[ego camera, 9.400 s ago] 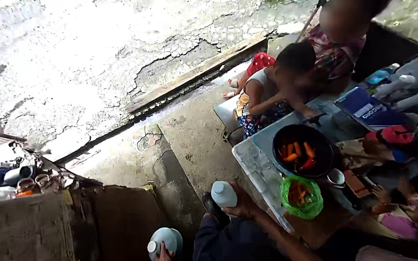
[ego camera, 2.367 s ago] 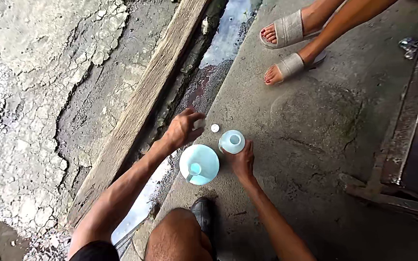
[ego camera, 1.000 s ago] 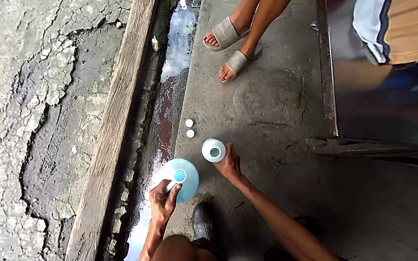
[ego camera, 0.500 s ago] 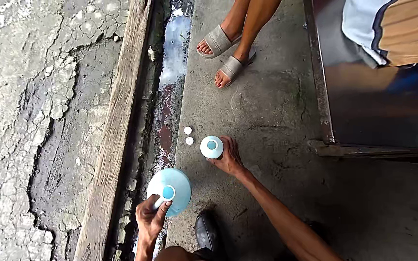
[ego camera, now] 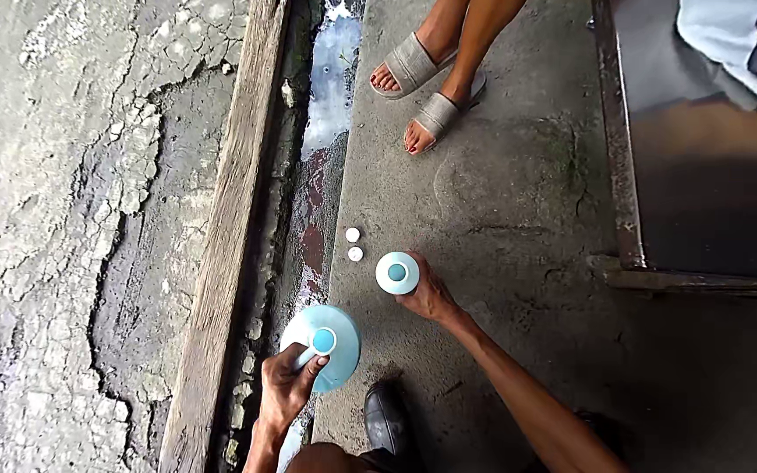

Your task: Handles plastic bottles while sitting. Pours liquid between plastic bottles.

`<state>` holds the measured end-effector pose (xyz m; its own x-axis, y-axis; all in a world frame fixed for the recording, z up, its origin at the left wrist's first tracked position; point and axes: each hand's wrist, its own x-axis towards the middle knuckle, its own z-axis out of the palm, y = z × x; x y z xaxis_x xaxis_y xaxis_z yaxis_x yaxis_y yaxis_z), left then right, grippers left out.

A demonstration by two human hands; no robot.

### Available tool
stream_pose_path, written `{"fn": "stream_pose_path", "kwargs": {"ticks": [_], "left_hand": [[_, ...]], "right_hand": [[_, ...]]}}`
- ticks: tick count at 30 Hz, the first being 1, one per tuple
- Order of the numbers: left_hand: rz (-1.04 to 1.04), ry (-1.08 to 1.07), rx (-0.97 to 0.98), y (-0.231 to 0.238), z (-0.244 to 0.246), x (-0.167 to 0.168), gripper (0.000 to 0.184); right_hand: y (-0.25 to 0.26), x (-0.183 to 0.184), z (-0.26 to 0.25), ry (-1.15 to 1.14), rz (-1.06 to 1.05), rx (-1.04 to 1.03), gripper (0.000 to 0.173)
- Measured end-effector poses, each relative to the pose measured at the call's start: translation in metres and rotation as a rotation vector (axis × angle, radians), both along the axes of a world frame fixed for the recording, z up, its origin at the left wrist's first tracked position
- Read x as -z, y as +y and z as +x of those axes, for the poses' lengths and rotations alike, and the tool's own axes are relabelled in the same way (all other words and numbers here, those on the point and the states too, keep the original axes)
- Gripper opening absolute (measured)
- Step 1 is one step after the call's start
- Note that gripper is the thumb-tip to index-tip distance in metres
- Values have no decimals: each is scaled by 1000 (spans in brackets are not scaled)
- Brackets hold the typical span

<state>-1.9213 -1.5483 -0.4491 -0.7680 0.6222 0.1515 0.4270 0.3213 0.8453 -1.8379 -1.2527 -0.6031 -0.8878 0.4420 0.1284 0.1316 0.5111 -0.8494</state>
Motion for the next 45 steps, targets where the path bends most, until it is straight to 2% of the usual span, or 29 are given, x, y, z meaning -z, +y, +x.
{"fn": "stream_pose_path", "kwargs": {"ticks": [6,13,21,29,45], "left_hand": [[-173,86,159,24,-26,-25,45],[-466,185,319,65,-47,-52,47],[-749,228,455,101,-52,-62,49],[-923,211,501,131,-49,-80,47],[-1199,211,518,165,-52,-83,46]], "right_hand": [[-2,-2,6,-19,18,6,91],[-5,-4,8,-17,-4,-22,84],[-5,-5,8,4,-7,-21,81],[-2,-6,7,38,20,-19,78],[0,-6,6,33,18,-20,77]]}}
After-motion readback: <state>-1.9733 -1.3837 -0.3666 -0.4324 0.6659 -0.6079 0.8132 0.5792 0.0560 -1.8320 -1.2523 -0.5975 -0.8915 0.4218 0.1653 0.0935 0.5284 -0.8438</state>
